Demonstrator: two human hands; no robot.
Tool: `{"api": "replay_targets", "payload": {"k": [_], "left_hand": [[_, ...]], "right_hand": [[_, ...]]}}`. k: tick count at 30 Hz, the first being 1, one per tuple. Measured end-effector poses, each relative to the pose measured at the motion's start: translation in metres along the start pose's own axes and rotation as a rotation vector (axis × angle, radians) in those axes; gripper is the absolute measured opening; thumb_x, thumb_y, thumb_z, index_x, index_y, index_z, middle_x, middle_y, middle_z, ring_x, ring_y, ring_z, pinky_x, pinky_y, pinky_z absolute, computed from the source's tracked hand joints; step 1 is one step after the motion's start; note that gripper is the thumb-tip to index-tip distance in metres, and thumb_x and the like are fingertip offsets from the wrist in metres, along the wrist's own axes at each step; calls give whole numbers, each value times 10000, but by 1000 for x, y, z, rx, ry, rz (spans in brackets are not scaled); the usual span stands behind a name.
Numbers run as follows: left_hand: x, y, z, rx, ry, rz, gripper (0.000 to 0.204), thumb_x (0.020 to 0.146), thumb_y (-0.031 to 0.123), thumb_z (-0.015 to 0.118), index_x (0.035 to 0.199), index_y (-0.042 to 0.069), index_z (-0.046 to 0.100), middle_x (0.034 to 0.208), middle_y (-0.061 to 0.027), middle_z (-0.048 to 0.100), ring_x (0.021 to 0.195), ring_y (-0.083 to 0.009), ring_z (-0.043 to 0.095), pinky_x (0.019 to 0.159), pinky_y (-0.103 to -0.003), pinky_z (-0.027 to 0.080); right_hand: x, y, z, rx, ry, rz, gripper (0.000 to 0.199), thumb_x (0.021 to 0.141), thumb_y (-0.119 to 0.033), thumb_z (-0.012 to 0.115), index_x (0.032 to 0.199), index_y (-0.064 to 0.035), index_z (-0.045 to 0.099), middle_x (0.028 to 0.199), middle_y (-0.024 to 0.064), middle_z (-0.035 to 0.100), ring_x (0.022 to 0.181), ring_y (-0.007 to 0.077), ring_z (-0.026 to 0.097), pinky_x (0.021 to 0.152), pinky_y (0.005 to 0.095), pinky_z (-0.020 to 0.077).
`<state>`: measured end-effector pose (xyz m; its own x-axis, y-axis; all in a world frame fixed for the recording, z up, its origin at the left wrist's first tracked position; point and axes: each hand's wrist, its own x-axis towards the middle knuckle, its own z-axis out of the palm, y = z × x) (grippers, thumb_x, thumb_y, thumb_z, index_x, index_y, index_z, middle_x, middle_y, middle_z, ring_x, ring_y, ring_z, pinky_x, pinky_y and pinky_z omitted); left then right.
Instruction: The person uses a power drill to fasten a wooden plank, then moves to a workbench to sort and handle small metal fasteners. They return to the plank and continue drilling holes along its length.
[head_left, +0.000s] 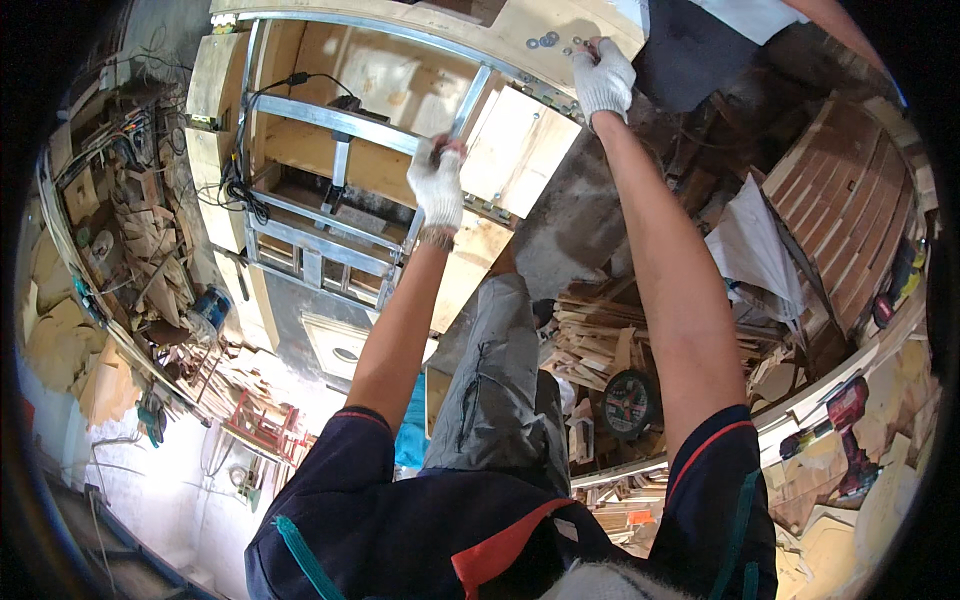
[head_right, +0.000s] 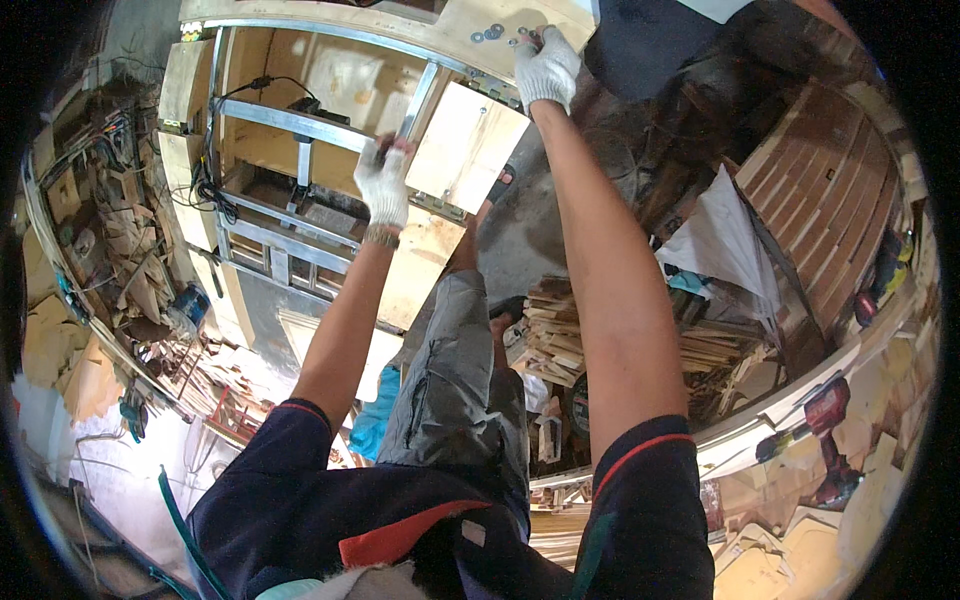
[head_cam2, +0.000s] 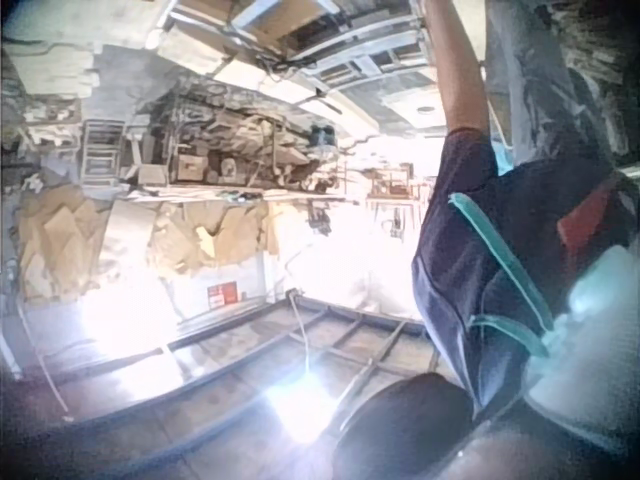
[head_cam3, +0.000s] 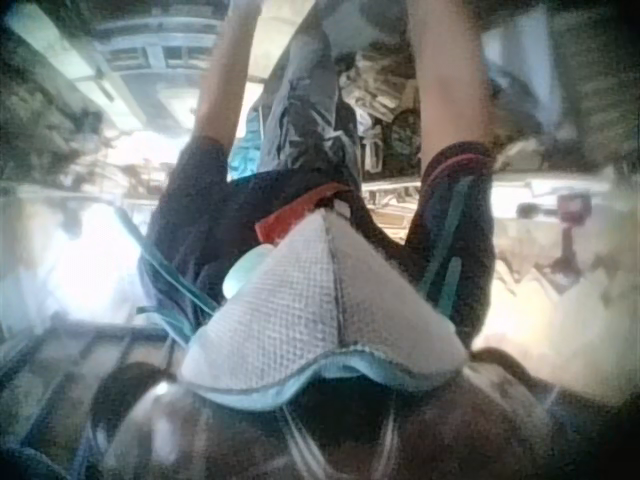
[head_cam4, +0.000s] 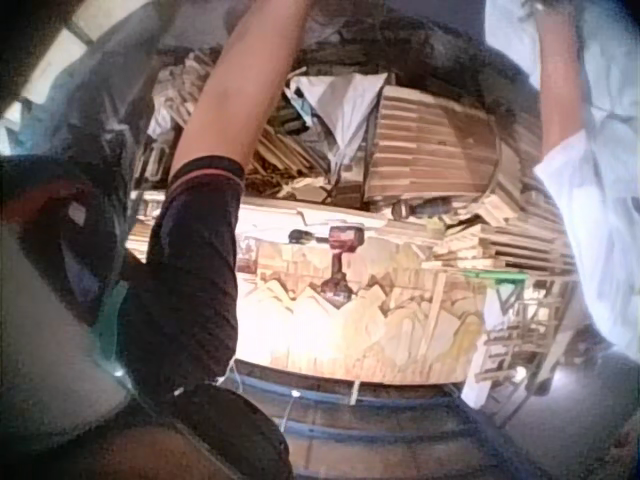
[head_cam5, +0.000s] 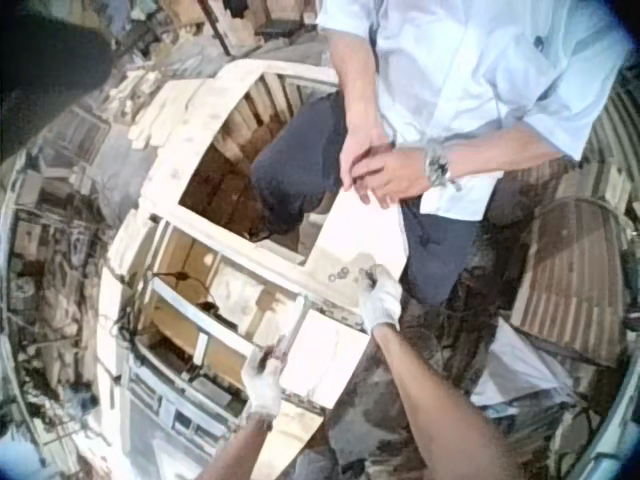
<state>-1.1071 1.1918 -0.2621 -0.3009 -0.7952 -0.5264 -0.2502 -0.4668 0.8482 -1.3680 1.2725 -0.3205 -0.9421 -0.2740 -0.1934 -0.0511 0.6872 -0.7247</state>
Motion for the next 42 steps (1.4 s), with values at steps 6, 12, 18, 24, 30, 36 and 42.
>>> {"api": "replay_targets", "payload": {"k": [6, 12, 18, 24, 30, 36, 42], "left_hand": [[-50, 14, -55, 171, -33, 5, 164, 939, 32, 653, 1085, -44, 644, 1002, -45, 661, 910, -119, 621, 838, -280, 536], [-95, 36, -45, 251, -178, 42, 281, 931, -48, 594, 1206, -57, 651, 1076, -91, 688, 971, -153, 648, 833, -296, 554], [-133, 45, 38, 511, -615, 207, 308, 989, 114, 609, 1256, -33, 646, 1163, -119, 687, 991, -222, 651, 867, -373, 546], [-230, 58, 136, 486, -1060, 512, 290, 1051, 109, 563, 1286, -47, 630, 1172, -138, 699, 894, -197, 644, 804, -332, 555], [-470, 76, 167, 337, -1368, 522, 178, 1013, 102, 654, 1145, -13, 688, 910, -57, 671, 765, -123, 608, 678, -269, 504], [-698, 54, 101, 370, -1756, 526, 254, 1049, 150, 632, 1214, -40, 664, 915, -66, 676, 798, -123, 625, 740, -289, 545], [-870, 40, -18, 315, -2280, 409, 303, 966, 56, 734, 1258, 1, 676, 1109, -84, 702, 1006, -155, 662, 874, -296, 547]], "right_hand": [[-65, 39, -57, 51, -65, 11, 132, 986, -74, 570, 1026, 4, 669, 784, 81, 695, 693, 173, 688, 642, 338, 550], [-271, 29, -182, 43, -45, 376, 158, 929, -173, 634, 930, -32, 705, 832, 225, 704, 765, 423, 686, 727, 446, 553], [-470, 18, -318, 229, 231, 663, 208, 847, -138, 698, 1018, -20, 689, 936, 228, 714, 876, 370, 710, 807, 430, 550], [-616, -65, -432, 363, 757, 508, 257, 883, -57, 631, 1124, 33, 632, 982, 198, 681, 867, 306, 676, 800, 377, 543], [-837, -164, -550, -367, 967, 585, 389, 813, -110, 795, 1183, -72, 679, 1013, 121, 682, 895, 343, 684, 743, 416, 569], [-1088, -137, -569, -249, 1752, 1152, 458, 884, -108, 796, 1301, 2, 643, 1102, 90, 685, 902, 144, 633, 768, 292, 540], [-1152, -76, -582, 67, 1467, 1305, 885, 761, -205, 914, 1503, 4, 479, 1330, 113, 631, 959, 123, 623, 777, 283, 563]]}}
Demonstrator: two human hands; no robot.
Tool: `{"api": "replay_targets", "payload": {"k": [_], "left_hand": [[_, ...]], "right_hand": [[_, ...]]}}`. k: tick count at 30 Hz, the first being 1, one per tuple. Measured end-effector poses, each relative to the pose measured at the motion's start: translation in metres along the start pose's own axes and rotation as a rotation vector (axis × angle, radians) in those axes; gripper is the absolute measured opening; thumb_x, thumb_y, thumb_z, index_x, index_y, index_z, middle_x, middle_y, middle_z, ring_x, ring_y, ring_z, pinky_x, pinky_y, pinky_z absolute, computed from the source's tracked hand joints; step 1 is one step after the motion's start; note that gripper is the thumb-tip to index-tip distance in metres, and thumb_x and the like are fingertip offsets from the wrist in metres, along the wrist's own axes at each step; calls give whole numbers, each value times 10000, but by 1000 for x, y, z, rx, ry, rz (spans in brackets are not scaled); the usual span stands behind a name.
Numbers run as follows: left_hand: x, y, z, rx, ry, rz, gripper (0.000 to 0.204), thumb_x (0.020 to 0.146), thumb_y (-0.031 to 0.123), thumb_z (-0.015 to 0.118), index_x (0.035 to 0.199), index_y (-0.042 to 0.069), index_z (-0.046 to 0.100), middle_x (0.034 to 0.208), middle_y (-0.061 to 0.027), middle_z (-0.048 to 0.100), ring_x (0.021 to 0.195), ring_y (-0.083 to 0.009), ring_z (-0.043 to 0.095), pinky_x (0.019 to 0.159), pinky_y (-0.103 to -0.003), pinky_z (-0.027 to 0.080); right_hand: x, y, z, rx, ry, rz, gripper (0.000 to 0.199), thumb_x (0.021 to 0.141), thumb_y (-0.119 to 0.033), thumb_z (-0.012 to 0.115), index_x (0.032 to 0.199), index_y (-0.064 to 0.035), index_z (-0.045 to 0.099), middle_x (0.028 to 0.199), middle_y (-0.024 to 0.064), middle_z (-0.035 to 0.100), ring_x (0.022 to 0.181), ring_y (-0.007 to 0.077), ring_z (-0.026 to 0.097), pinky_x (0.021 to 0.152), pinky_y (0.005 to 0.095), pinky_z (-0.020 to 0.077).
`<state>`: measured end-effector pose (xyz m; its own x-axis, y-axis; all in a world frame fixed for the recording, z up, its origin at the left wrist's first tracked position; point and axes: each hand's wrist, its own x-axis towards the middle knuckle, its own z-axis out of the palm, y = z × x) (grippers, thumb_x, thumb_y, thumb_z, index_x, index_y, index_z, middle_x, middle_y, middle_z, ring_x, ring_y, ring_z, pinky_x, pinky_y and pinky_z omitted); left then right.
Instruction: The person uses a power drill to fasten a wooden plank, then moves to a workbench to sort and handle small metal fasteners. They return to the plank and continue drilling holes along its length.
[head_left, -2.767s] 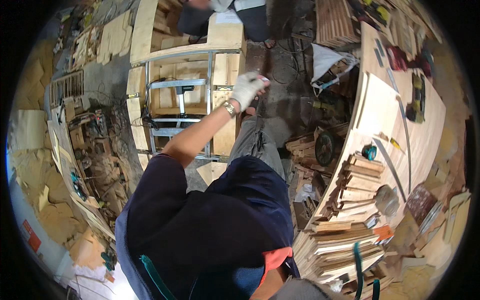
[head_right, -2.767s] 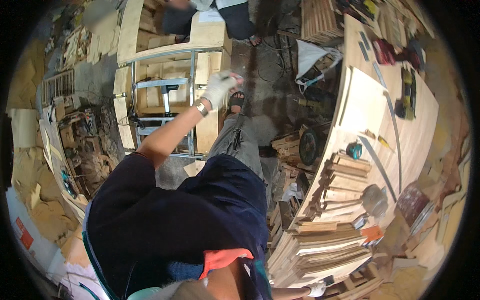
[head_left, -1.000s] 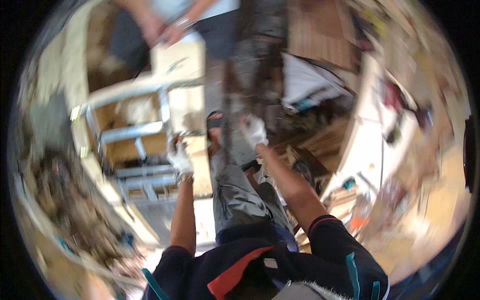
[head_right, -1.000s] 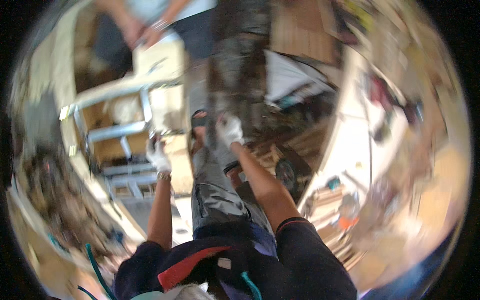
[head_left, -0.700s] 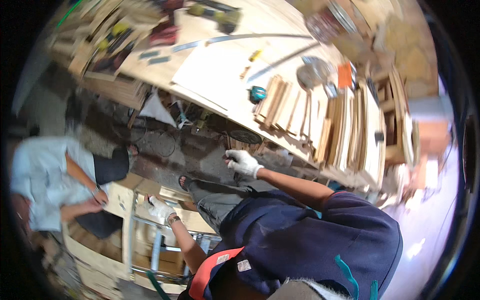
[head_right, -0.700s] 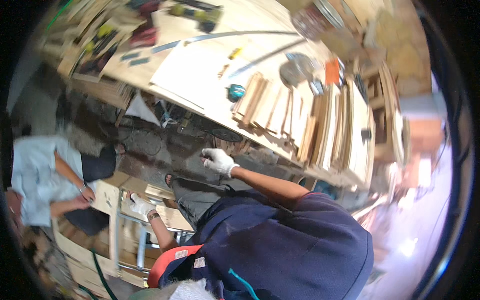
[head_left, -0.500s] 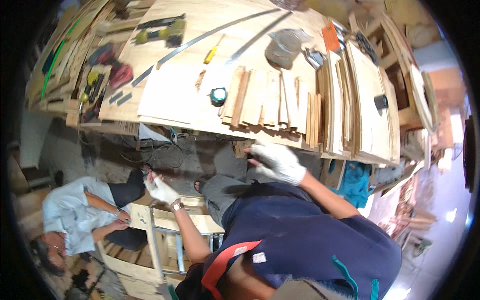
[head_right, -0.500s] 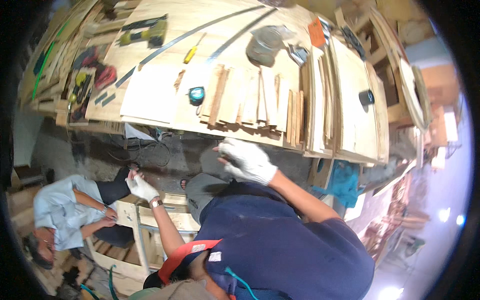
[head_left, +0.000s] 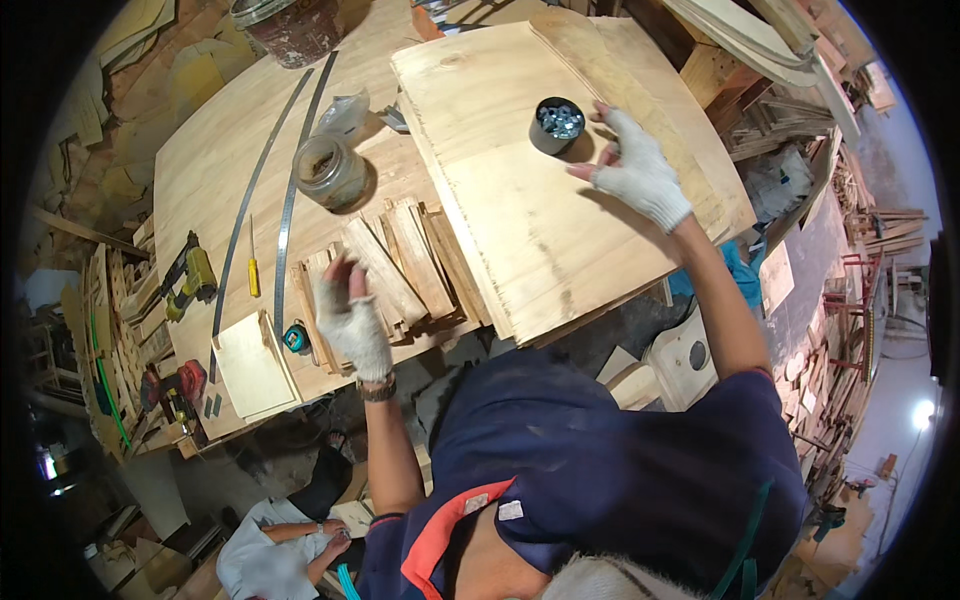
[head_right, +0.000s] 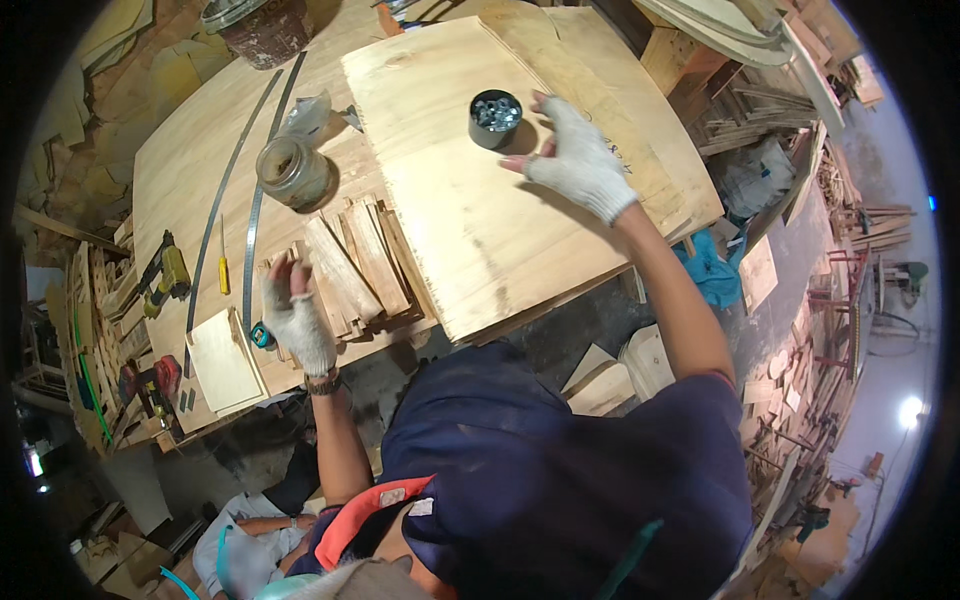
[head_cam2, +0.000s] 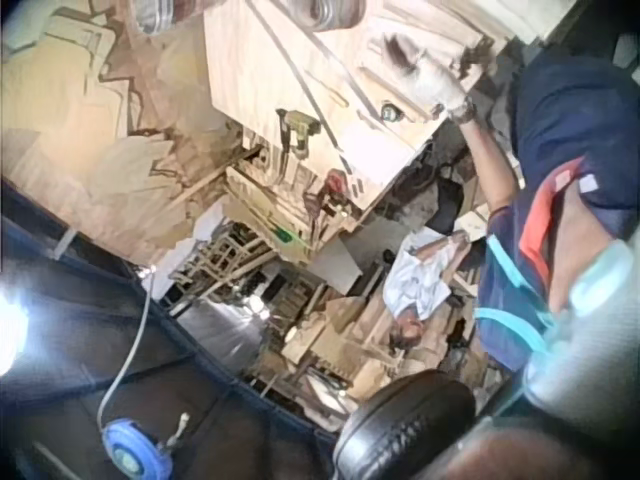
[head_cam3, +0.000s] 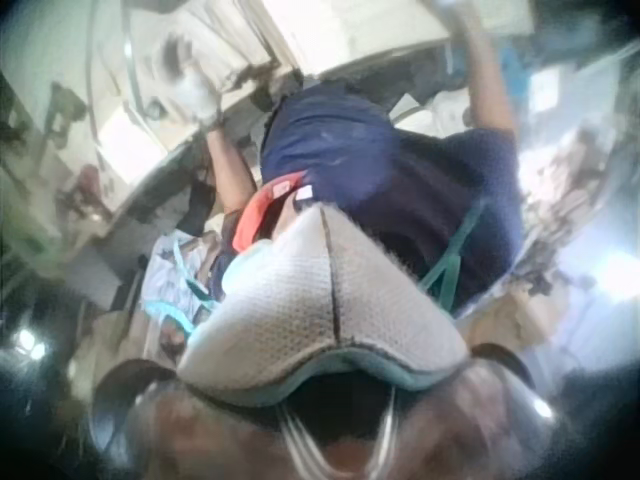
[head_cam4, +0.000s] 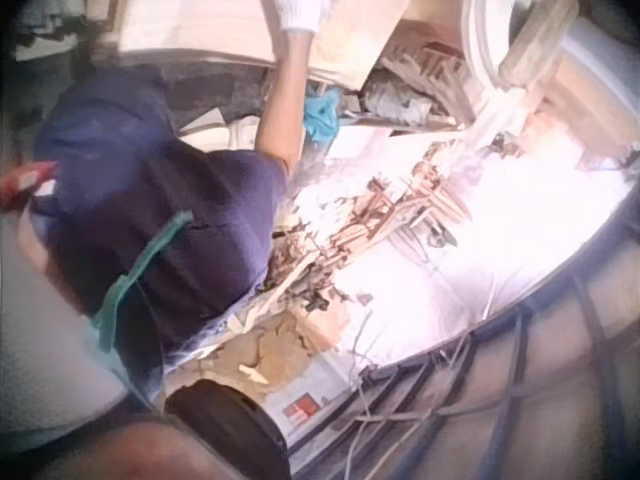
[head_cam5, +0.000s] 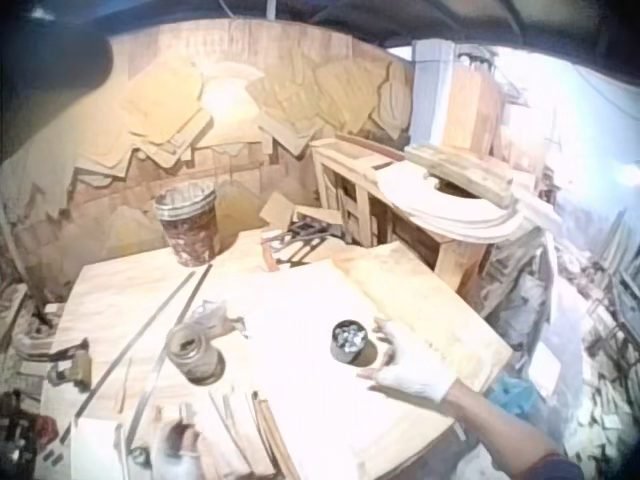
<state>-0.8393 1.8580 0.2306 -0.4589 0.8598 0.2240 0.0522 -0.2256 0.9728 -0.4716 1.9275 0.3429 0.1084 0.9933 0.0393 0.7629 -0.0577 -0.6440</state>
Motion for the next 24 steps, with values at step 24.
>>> {"api": "replay_targets", "payload": {"k": [24], "left_hand": [[34, 104, 188, 580, -789, 544, 231, 801, 130, 769, 1015, 55, 725, 1247, -152, 652, 1090, -352, 616, 923, -453, 504]], "right_hand": [[5, 13, 29, 110, 149, -377, 652, 642, -234, 905, 1215, -94, 628, 1108, 98, 666, 975, 328, 706, 812, 403, 594]]}}
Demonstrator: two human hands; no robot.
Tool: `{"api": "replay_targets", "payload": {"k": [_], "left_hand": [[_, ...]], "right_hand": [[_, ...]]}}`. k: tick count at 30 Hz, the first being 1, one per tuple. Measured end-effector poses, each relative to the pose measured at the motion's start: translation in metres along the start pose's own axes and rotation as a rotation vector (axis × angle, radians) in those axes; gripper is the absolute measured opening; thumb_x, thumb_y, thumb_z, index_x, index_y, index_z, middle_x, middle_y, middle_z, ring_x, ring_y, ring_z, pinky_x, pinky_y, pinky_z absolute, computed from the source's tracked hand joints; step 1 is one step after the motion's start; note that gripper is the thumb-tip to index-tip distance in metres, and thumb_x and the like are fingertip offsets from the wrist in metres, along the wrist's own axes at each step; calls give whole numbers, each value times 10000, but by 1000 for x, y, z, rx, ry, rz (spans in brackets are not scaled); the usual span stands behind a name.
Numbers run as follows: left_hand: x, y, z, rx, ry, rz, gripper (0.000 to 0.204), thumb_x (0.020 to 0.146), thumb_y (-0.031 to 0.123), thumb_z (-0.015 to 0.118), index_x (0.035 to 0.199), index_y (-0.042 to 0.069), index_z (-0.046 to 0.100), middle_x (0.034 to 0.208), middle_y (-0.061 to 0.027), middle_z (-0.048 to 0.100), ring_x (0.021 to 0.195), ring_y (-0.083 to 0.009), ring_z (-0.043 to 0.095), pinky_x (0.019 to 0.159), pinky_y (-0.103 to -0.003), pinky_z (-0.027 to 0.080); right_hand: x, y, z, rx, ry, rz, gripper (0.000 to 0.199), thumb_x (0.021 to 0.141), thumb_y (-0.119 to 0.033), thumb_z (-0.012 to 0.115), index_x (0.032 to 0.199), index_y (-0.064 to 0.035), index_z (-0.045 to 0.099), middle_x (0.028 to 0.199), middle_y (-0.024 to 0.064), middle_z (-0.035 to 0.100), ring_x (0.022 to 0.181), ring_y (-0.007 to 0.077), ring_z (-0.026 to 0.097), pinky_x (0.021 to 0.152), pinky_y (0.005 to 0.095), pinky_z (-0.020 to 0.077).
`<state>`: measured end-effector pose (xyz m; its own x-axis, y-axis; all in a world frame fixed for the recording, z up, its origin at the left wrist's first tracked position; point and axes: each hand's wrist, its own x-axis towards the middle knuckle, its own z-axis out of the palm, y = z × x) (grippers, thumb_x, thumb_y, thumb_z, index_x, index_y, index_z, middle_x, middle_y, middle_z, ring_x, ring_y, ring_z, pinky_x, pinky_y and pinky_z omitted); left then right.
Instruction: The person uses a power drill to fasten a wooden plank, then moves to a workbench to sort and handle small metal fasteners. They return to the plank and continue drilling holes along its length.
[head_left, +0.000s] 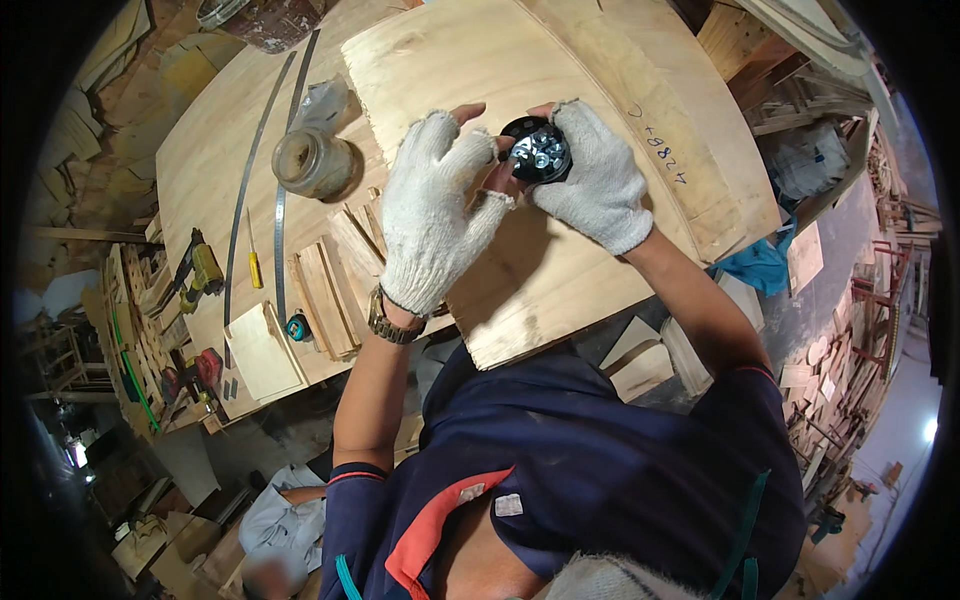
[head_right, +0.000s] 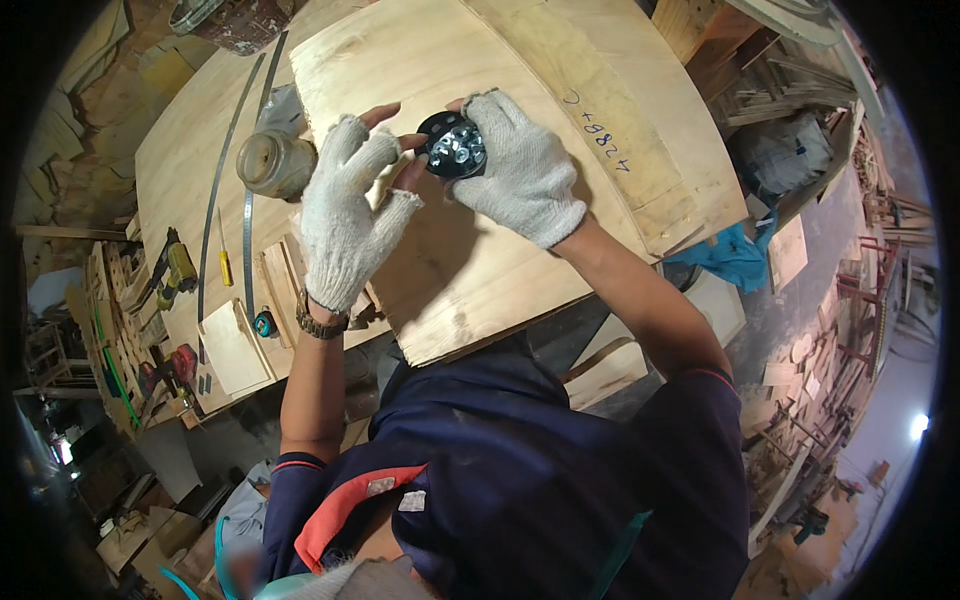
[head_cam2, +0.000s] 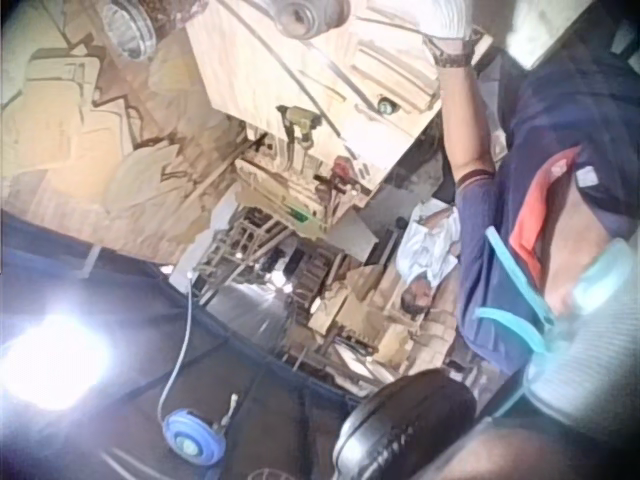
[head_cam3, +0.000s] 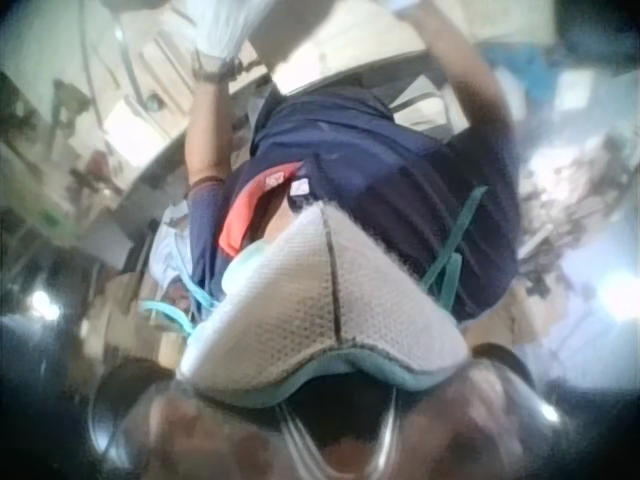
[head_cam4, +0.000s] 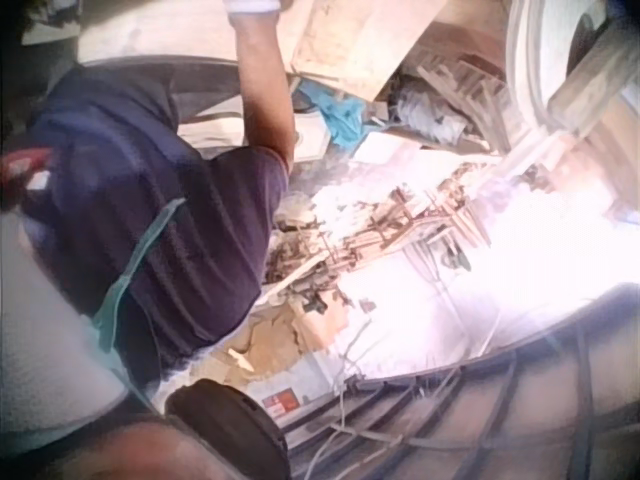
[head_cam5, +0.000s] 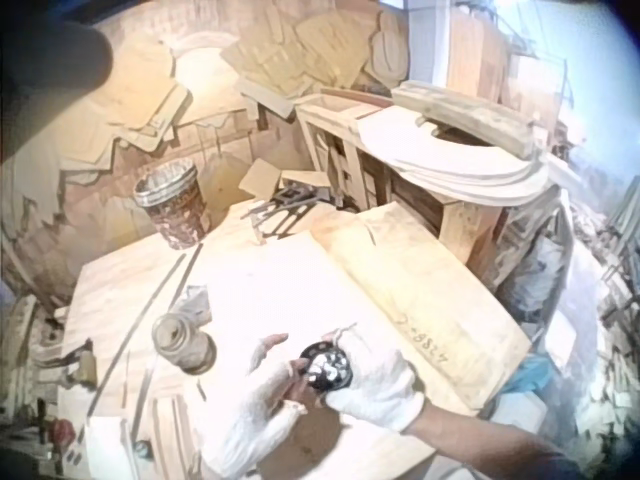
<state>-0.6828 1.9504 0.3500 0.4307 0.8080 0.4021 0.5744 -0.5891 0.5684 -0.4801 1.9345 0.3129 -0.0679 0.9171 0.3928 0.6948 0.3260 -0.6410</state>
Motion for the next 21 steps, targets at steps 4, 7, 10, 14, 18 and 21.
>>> {"api": "replay_targets", "payload": {"k": [4, 7, 10, 14, 18, 21], "left_hand": [[11, 1, 7, 191, 1, 93, 238, 792, 72, 764, 1028, 48, 741, 1378, -167, 632, 1207, -357, 616, 964, -442, 519], [12, 2, 18, 276, 19, 122, 330, 745, 67, 763, 1072, 62, 719, 1443, -191, 586, 1310, -413, 555, 1034, -479, 480], [14, 11, 19, 466, -21, 122, 409, 712, 79, 763, 1116, 82, 698, 1489, -200, 542, 1369, -432, 501, 1085, -508, 436], [20, 11, 18, 361, -78, 108, 438, 689, 66, 734, 1119, 64, 649, 1515, -206, 515, 1386, -436, 477, 1114, -521, 405], [22, 0, 13, 110, -154, 69, 398, 701, -5, 674, 1089, 24, 594, 1484, -217, 541, 1311, -416, 557, 1075, -483, 463], [12, -8, 12, -201, -110, -90, 332, 775, 5, 666, 1091, 15, 567, 1389, -197, 599, 1249, -372, 619, 1000, -439, 505]], "right_hand": [[-2, 6, 4, -42, 41, -36, 635, 652, -214, 877, 1227, -108, 628, 1098, 86, 663, 954, 322, 709, 779, 397, 600], [-1, 5, 5, -30, 51, -50, 622, 657, -199, 863, 1226, -112, 627, 1090, 84, 657, 940, 319, 709, 764, 399, 600], [1, 4, 4, -53, 33, -74, 627, 648, -185, 863, 1224, -113, 625, 1090, 84, 651, 932, 314, 709, 757, 400, 599], [2, 3, 3, -50, 27, -88, 651, 622, -172, 870, 1221, -113, 623, 1096, 82, 646, 928, 314, 706, 752, 402, 596], [-2, 7, 1, 7, -19, 7, 668, 608, -178, 884, 1217, -97, 621, 1096, 91, 647, 940, 324, 701, 758, 396, 594], [-1, 8, -1, 72, 10, -17, 661, 619, -193, 898, 1207, -78, 619, 1083, 112, 647, 945, 330, 697, 773, 394, 593]]}}
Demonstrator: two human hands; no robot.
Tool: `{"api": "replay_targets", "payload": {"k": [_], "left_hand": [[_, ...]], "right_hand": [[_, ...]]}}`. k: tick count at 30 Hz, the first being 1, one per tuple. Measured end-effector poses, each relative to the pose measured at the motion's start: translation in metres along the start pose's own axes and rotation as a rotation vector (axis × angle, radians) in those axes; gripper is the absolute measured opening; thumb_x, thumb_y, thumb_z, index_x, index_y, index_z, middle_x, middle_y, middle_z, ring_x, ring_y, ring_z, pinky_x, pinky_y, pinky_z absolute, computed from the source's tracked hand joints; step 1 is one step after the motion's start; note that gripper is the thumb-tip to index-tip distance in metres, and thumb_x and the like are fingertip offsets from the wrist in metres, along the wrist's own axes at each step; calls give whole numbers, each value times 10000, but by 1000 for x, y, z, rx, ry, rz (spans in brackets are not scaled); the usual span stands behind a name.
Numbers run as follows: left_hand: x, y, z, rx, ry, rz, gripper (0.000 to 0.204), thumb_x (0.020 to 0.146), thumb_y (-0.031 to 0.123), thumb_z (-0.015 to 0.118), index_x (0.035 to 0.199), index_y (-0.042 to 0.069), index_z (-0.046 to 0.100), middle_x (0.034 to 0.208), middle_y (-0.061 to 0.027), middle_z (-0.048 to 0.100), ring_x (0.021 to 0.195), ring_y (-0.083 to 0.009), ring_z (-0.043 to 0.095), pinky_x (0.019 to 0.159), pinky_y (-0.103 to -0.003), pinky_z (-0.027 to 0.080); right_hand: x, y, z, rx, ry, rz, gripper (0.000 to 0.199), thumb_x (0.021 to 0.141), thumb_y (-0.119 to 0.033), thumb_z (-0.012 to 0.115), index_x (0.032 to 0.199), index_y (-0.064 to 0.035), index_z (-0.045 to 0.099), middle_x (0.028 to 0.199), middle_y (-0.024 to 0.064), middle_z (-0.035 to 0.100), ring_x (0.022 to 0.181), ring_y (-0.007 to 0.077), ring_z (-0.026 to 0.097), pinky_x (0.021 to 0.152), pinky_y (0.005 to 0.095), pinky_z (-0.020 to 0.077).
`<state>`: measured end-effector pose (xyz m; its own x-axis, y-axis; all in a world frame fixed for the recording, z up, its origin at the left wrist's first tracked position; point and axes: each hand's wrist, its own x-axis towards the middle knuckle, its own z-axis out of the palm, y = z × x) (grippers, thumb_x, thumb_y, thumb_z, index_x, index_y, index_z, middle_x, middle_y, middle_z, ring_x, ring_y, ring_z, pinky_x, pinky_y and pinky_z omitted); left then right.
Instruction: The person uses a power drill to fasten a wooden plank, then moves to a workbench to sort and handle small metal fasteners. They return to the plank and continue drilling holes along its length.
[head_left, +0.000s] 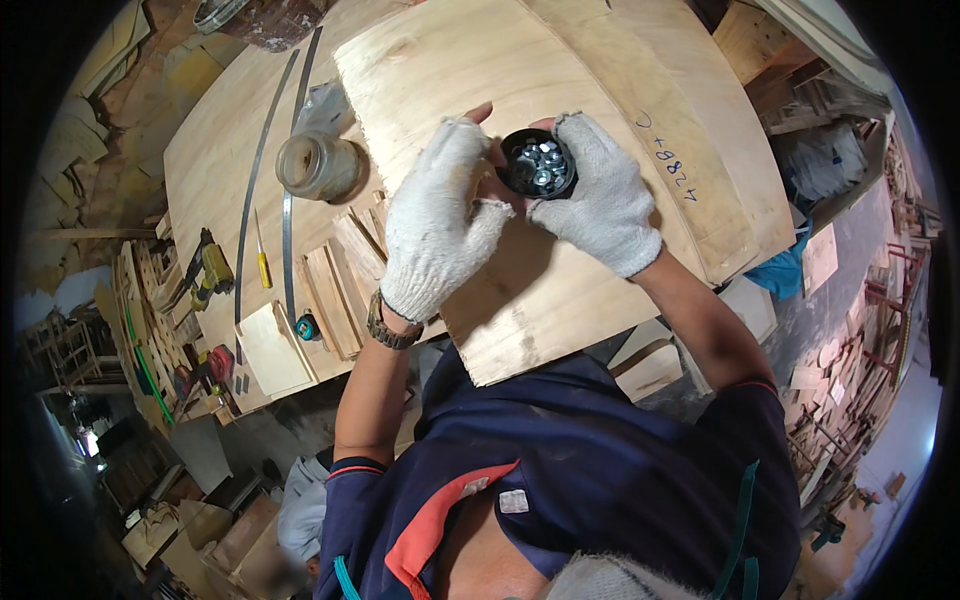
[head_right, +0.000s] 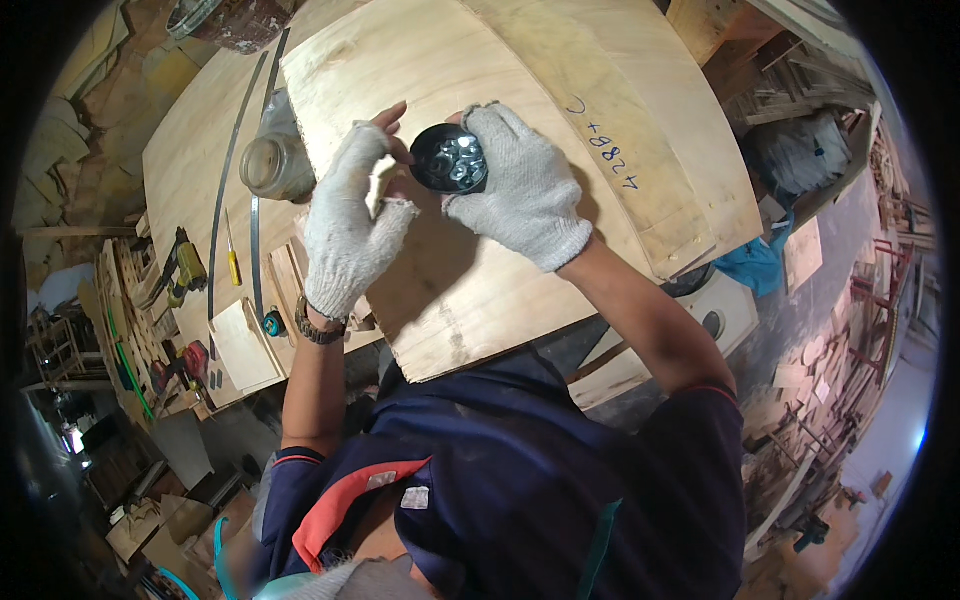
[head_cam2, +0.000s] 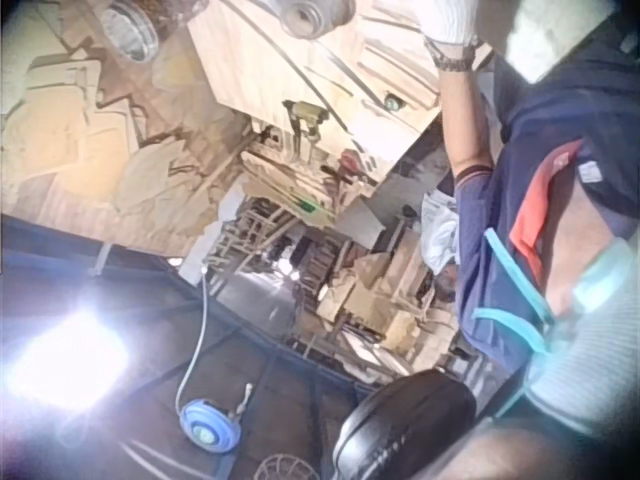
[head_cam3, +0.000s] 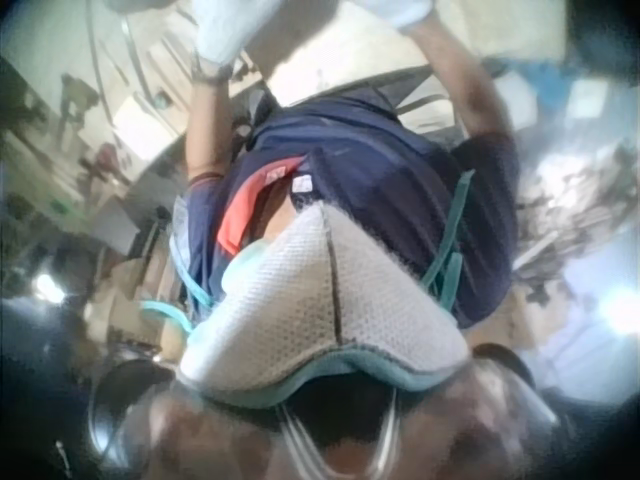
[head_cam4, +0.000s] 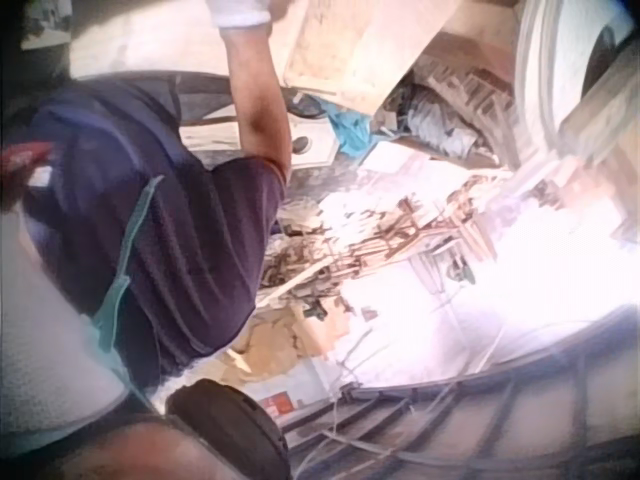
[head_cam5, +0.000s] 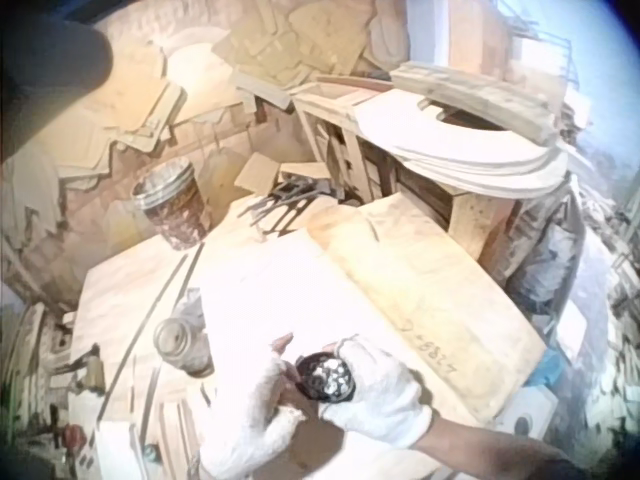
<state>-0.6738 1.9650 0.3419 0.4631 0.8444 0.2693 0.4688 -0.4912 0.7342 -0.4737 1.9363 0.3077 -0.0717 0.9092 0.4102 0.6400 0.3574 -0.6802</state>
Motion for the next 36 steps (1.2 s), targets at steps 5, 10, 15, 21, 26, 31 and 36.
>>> {"api": "replay_targets", "payload": {"k": [5, 10, 15, 21, 26, 31, 36], "left_hand": [[-19, -7, 13, -598, 106, -283, 256, 918, 24, 614, 1163, -9, 549, 1308, -148, 659, 1071, -223, 686, 904, -359, 550], [-26, -8, 16, -597, 38, -331, 283, 922, 18, 612, 1195, -15, 546, 1275, -154, 674, 1053, -217, 683, 896, -347, 549], [-30, -12, 18, -589, 132, -281, 292, 913, 43, 628, 1193, -15, 568, 1277, -140, 667, 1099, -216, 637, 976, -359, 501], [-29, -11, 13, -427, 163, -197, 270, 889, 93, 660, 1140, 9, 607, 1304, -133, 666, 1060, -232, 623, 984, -371, 487], [-22, 0, 6, -152, 153, -38, 235, 851, 100, 701, 1068, 22, 658, 1293, -151, 666, 1054, -313, 644, 950, -392, 500], [-8, 13, 11, 219, 106, 76, 228, 770, 142, 791, 948, 58, 677, 1205, -154, 676, 1090, -345, 632, 915, -440, 501], [-3, 23, 23, 369, 230, 18, 235, 681, 47, 771, 905, 49, 701, 1229, -134, 690, 1069, -313, 640, 926, -423, 519]], "right_hand": [[2, -9, -4, 69, 59, -10, 608, 659, -178, 925, 1171, -33, 630, 1058, 130, 666, 967, 296, 694, 842, 367, 571], [-3, -8, -2, 61, -26, 59, 615, 663, -167, 945, 1175, -24, 636, 1070, 127, 675, 977, 275, 699, 862, 351, 564], [3, -16, -6, 24, 61, -47, 645, 657, -168, 947, 1201, -11, 638, 1105, 144, 665, 994, 283, 692, 873, 354, 563], [-2, -11, -1, 90, -5, 36, 663, 652, -146, 934, 1226, -9, 633, 1136, 146, 657, 1006, 294, 688, 889, 355, 561], [-3, -10, -4, 73, -17, 35, 646, 650, -134, 912, 1224, -45, 631, 1125, 132, 656, 987, 305, 695, 857, 369, 571], [0, -6, 2, -2, 5, -12, 591, 658, -119, 882, 1192, -86, 631, 1094, 122, 648, 973, 338, 701, 801, 402, 583], [3, -11, 2, -118, -29, -58, 548, 665, 15, 766, 1190, -48, 618, 1091, 158, 635, 1002, 384, 649, 859, 425, 538]]}}
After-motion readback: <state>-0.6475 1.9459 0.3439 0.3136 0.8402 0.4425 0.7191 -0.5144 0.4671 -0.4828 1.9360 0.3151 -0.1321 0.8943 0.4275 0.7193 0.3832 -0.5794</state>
